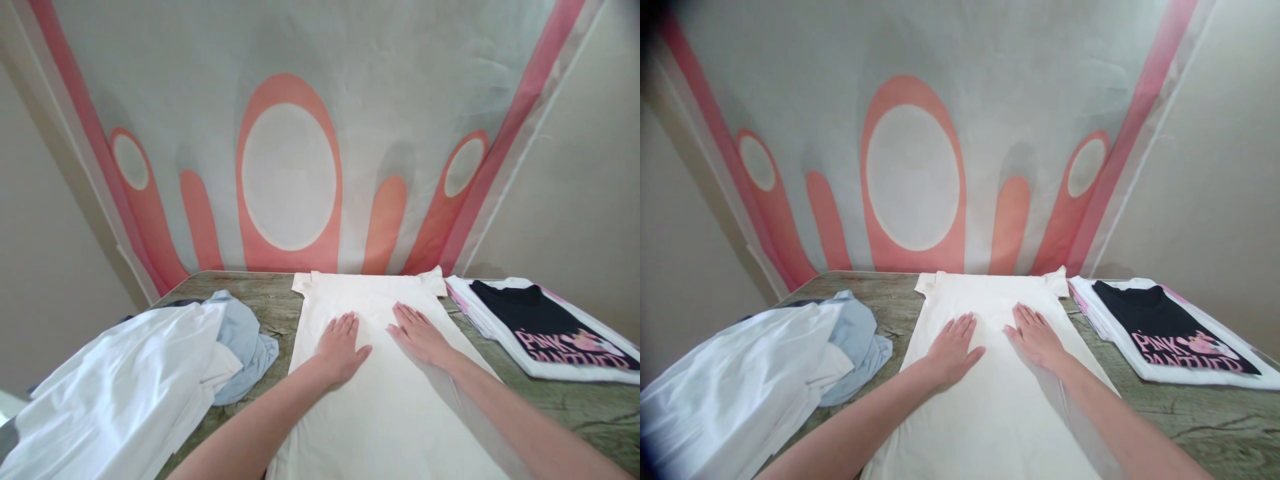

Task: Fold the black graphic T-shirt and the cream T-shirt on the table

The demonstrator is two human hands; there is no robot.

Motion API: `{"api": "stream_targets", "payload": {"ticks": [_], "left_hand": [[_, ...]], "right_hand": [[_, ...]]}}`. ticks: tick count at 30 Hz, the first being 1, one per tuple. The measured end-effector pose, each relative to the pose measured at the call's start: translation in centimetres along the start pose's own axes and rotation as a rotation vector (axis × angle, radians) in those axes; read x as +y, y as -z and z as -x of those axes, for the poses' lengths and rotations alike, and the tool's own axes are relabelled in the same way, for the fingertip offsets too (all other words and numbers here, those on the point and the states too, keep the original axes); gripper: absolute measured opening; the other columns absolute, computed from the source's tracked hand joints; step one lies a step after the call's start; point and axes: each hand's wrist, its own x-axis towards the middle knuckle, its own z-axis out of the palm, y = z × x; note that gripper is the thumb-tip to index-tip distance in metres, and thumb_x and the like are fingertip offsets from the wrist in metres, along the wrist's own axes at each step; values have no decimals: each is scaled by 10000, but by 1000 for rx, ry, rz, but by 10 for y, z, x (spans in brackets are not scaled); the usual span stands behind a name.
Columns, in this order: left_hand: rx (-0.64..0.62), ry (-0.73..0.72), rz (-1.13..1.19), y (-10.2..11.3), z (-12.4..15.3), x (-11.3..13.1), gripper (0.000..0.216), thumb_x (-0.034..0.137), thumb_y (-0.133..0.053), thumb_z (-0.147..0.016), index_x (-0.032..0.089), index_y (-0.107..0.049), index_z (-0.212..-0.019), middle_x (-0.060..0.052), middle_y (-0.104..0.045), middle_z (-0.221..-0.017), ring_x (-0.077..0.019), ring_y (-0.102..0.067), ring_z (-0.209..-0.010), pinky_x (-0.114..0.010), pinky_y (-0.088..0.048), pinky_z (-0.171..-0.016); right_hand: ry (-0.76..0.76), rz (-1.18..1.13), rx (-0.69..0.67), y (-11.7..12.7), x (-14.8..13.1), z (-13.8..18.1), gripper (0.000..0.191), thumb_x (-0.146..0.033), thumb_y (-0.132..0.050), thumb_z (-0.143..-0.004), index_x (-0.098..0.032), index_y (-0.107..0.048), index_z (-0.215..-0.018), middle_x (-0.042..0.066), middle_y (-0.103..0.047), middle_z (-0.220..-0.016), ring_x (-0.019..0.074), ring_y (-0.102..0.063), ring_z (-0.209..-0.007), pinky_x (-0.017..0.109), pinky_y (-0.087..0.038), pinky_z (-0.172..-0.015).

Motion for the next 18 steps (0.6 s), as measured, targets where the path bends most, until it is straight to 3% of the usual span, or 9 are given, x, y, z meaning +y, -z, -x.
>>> {"api": "stream_targets", "payload": {"ticks": [8,12,18], "left_hand": [[59,183,-76,8,31,-43,740,589,-141,-881,70,-243,-1398,-155,-169,-1472,-283,-102,-1359,-449,-113,-1082],[68,228,-92,6,42,-44,754,601,-152,-874,61,-255,-1392,-171,-168,-1468,-299,-105,-1356,-443,-118,-1082],[16,249,-71,9,63,-30,779,613,-127,-870,53,-241,-1398,-184,-132,-1471,-325,-57,-1355,-478,-116,-1077]], "right_hand": [[-160,71,63,-13,61,9,745,-592,-169,-869,-73,-307,-1384,130,-251,-1457,260,-212,-1341,450,-199,-1080],[-154,100,83,-19,76,14,729,-575,-182,-866,-68,-342,-1365,134,-279,-1445,260,-248,-1328,445,-224,-1075],[-84,115,70,-23,76,38,766,-598,-210,-850,-37,-359,-1350,155,-282,-1438,243,-223,-1337,406,-204,-1098]]}}
